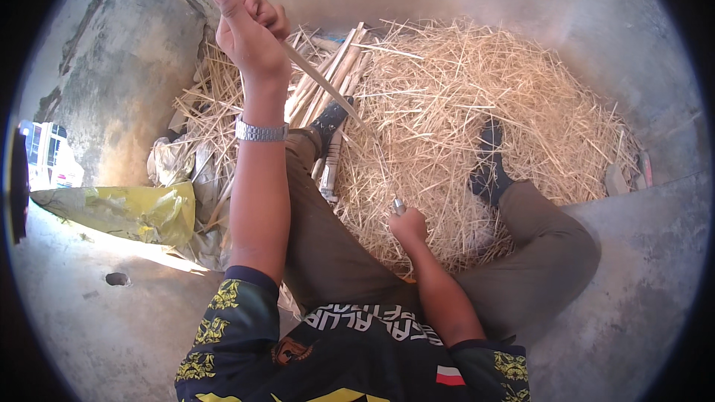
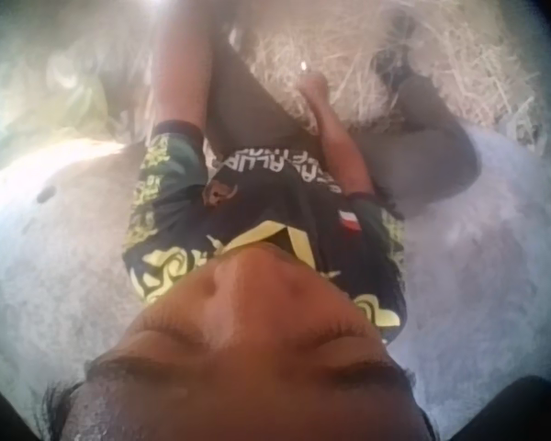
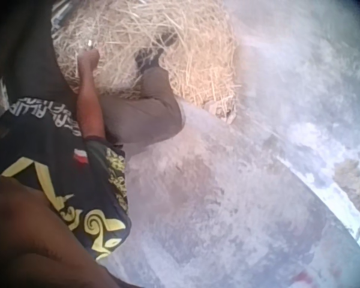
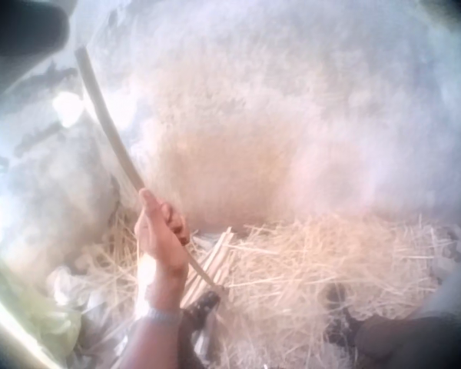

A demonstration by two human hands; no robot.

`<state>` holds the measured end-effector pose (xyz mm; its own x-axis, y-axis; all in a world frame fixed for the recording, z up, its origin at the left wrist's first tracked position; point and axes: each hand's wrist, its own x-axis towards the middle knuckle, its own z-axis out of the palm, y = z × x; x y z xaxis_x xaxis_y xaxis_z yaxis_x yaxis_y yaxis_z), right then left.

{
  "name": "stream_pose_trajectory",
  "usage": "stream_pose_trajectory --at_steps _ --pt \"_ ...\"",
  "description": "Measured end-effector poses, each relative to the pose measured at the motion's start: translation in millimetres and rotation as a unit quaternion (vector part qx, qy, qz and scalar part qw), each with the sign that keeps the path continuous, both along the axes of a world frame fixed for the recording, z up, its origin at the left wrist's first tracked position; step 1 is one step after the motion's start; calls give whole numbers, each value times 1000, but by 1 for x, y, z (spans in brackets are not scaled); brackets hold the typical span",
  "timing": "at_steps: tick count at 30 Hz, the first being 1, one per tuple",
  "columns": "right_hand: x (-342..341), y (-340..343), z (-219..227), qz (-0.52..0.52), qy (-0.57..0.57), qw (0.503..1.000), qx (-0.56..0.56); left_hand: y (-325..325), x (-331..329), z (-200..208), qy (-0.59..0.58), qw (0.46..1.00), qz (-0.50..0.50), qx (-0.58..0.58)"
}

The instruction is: The person sits on the floor and uses a machete to split long bamboo poles into thin strips. They hold the pole vertically and strike it repeatedly with the blade to separate the fibers, then set the finished strips aside.

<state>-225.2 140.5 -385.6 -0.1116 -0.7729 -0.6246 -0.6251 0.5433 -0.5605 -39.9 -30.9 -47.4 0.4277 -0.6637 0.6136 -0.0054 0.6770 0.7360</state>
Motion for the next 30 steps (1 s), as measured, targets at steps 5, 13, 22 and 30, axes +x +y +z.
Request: stream_pose_trajectory --at_steps 5,13,22,30 --pt "2 -4 -4 -24 -70 997 -23 -12 -3 -6 16 1000 11 6" --pt "16 -8 34 -5 -94 984 -150 -22 -12 -33 43 994 102 22" --pt "-3 -11 2 -19 -20 997 -68 50 -22 28 35 993 111 3" --pt "9 -15 7 -53 -152 985 -63 63 -4 52 98 983 153 -31"
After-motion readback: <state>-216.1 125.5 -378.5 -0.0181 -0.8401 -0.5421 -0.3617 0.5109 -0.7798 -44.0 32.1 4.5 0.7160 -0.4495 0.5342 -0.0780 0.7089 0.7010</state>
